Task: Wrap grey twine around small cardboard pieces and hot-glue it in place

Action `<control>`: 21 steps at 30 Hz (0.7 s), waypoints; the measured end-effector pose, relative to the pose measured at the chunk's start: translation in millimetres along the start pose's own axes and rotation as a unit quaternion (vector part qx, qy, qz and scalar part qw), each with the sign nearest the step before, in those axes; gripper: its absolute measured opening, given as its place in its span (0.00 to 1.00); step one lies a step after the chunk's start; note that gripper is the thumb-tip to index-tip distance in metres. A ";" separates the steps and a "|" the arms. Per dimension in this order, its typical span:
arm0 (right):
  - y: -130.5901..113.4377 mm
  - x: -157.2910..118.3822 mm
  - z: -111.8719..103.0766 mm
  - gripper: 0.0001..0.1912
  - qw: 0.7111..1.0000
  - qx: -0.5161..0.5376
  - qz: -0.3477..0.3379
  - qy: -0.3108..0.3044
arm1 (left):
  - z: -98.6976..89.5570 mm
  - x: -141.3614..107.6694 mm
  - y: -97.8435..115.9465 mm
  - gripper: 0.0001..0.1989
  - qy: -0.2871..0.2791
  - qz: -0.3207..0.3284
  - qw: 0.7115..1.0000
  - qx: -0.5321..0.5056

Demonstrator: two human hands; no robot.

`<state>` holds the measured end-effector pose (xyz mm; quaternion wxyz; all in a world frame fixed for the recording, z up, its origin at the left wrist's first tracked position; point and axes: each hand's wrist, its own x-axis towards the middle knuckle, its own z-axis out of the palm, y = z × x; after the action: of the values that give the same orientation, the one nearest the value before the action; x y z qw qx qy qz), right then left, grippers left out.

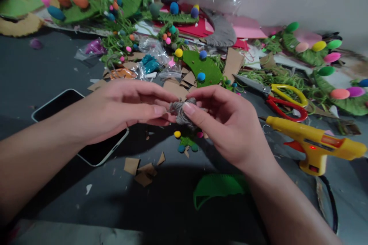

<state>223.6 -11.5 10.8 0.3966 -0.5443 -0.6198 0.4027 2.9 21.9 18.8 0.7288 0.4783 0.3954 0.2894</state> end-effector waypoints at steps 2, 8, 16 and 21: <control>0.4 0.1 -1.3 0.11 1.000 0.003 0.000 -0.002 | -1.0 -0.5 -0.3 0.10 0.009 0.041 0.997 0.063; -0.6 -1.5 -0.8 0.11 1.000 0.006 -0.004 -0.015 | -4.2 -2.6 1.8 0.08 0.027 0.098 0.982 0.161; 2.5 -1.3 -1.9 0.10 0.998 0.042 -0.021 -0.035 | -4.4 -5.5 4.5 0.04 0.029 0.106 0.980 0.167; 2.1 -1.4 -1.1 0.09 0.998 0.051 -0.025 -0.035 | -0.3 -7.4 5.1 0.01 0.042 0.096 0.985 0.140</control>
<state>225.5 -12.6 9.2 0.4119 -0.4937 -0.6250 0.4427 -1.4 18.0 25.7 0.6059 0.5991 0.4143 0.3198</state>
